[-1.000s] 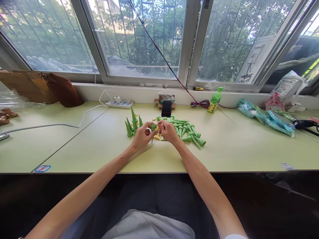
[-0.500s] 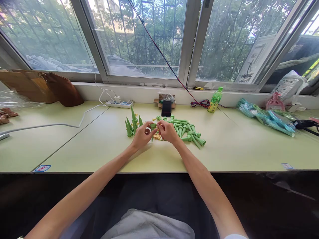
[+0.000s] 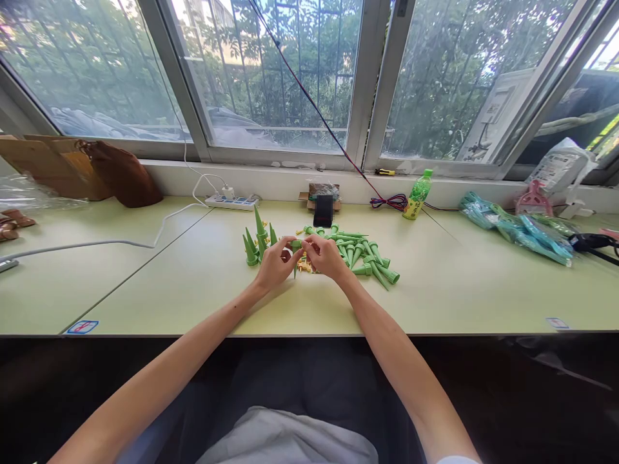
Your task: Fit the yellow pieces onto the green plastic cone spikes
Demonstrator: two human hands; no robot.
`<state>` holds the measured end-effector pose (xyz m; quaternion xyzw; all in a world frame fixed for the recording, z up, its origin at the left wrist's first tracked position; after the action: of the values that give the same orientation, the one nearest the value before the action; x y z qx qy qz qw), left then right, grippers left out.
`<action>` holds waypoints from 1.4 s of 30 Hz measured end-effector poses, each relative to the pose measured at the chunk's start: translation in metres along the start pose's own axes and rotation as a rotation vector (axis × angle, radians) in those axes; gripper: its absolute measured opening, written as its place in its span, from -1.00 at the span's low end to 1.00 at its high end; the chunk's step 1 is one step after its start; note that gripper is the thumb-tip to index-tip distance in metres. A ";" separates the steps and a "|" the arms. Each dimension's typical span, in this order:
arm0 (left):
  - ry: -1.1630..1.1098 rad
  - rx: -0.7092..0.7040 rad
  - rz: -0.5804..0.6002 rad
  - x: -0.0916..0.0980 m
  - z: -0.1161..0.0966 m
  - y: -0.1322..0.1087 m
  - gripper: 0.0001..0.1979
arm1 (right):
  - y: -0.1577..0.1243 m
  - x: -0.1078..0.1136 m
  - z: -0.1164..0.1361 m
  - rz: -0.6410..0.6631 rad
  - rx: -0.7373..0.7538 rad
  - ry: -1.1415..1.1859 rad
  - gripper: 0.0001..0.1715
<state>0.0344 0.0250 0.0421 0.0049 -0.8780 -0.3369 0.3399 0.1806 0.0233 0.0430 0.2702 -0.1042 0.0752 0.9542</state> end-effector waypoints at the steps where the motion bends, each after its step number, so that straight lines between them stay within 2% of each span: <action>1: -0.001 0.000 0.002 0.000 0.000 0.000 -0.67 | 0.000 0.000 0.000 0.003 -0.004 0.005 -0.57; 9: 0.009 -0.003 0.015 -0.001 0.000 0.000 -0.73 | 0.001 -0.002 -0.008 0.017 -0.042 0.043 -0.61; 22: -0.038 -0.056 0.037 -0.003 -0.002 -0.001 -0.70 | 0.000 -0.001 -0.012 0.044 -0.142 0.040 -0.77; 29: -0.002 -0.029 0.000 -0.002 -0.001 0.000 -0.71 | 0.001 -0.001 -0.007 0.016 -0.086 -0.010 -0.71; 36: 0.018 0.016 -0.043 0.002 0.003 0.000 -0.70 | 0.002 0.001 0.001 -0.017 0.006 -0.084 -0.76; 42: 0.039 0.013 -0.032 0.001 0.005 0.000 -0.64 | 0.003 0.002 -0.004 -0.022 0.015 -0.087 -0.75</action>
<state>0.0306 0.0281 0.0397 0.0275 -0.8733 -0.3364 0.3514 0.1827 0.0280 0.0417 0.2816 -0.1422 0.0535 0.9474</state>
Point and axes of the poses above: each hand's wrist, its own y-axis towards the middle knuckle, its own x-axis out of the back of the hand, z = x × y, the point moved 6 cm from there along y, towards the middle knuckle, and after that the axes turned 11 degrees about y, right-handed, at the moved point
